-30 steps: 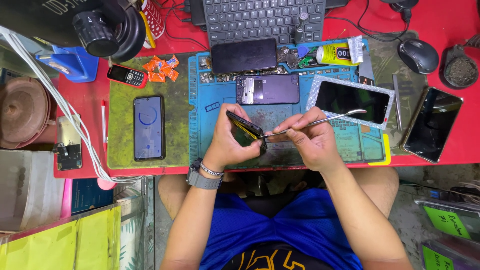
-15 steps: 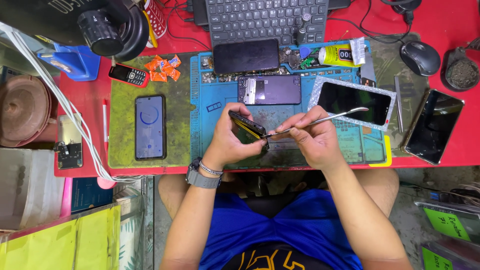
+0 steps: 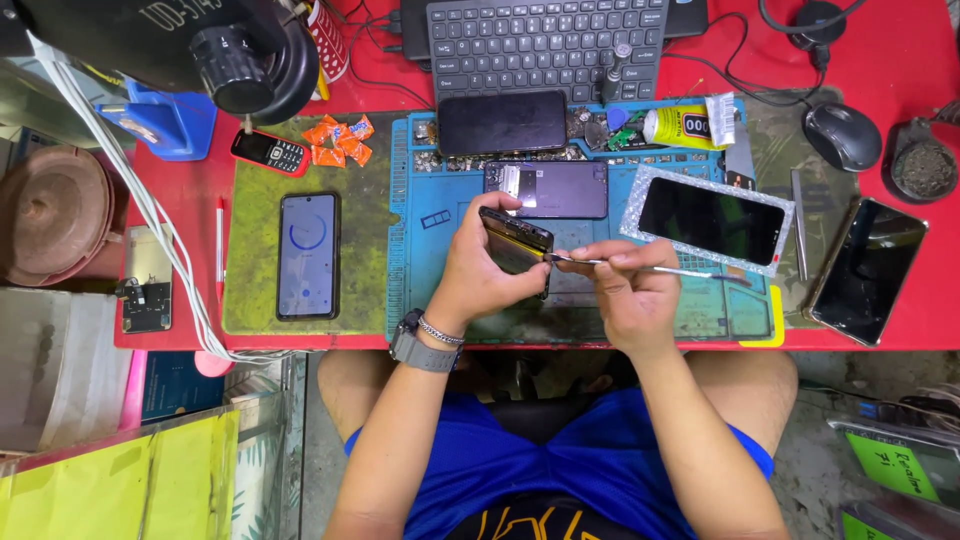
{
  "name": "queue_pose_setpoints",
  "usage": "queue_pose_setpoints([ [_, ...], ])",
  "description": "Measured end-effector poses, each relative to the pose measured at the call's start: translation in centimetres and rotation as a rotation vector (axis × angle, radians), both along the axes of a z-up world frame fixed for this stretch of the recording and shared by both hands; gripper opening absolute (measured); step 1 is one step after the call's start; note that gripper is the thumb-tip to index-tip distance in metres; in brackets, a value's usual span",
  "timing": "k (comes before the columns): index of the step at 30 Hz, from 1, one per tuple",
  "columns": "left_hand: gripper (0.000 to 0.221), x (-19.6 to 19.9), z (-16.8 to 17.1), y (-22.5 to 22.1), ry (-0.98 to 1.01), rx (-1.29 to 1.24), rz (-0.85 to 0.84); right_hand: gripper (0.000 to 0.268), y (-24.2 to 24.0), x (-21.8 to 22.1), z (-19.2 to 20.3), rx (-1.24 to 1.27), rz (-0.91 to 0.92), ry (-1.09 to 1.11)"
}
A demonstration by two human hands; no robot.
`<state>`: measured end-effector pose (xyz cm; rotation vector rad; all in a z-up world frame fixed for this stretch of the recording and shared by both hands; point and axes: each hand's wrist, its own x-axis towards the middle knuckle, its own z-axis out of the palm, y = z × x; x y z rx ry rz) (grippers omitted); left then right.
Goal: Removing a battery from a mobile phone using a prying tool and hands at a repair bench.
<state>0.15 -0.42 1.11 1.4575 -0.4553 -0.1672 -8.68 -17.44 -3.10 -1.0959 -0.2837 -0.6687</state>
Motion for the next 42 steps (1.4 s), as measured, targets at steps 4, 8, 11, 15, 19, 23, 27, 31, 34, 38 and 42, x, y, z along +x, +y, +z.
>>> queue_pose_setpoints([
  [4, 0.082, 0.3, -0.4, 0.3, -0.049, 0.012, -0.021, 0.015, -0.7, 0.4, 0.1, 0.081, 0.092, 0.051],
  [8, 0.094, -0.2, -3.1, -1.5, -0.181, 0.008, 0.155, 0.016, -1.8, 0.9, -1.5, 0.114, 0.078, 0.09],
  [11, 0.089, -0.9, -2.8, -2.2, -0.349, 0.012, 0.331, 0.015, -1.7, 1.0, -1.5, 0.107, 0.028, 0.103],
  [15, 0.09, -2.3, -0.6, -2.4, -0.487, 0.219, 0.492, 0.015, -1.9, 0.5, -1.1, 0.116, -0.026, 0.12],
  [19, 0.086, -3.2, 0.8, -2.5, -0.488, 0.303, 0.475, 0.015, -3.0, 0.0, -3.2, 0.125, -0.025, 0.134],
  [23, 0.083, -3.5, 1.1, -2.3, -0.469, 0.321, 0.452, 0.016, -2.8, 0.0, -2.6, 0.177, 0.026, 0.136],
  [27, 0.084, -3.2, 0.4, -2.0, -0.523, 0.29, 0.449, 0.016, -2.8, 0.2, -1.8, 0.178, 0.088, 0.135],
  [31, 0.083, -3.1, 0.5, -1.7, -0.529, 0.272, 0.423, 0.016, -3.1, 0.3, -1.9, 0.175, 0.111, 0.131],
  [34, 0.083, -3.2, 0.5, -1.5, -0.526, 0.267, 0.423, 0.016, -3.1, 0.2, -1.9, 0.16, 0.118, 0.135],
  [38, 0.083, -3.4, 0.8, -1.5, -0.511, 0.24, 0.416, 0.016, -3.5, 0.2, -2.1, 0.154, 0.135, 0.138],
  [42, 0.08, -3.5, 0.1, -1.6, -0.454, 0.17, 0.435, 0.015, -3.5, 0.3, -1.9, 0.157, 0.155, 0.132],
])
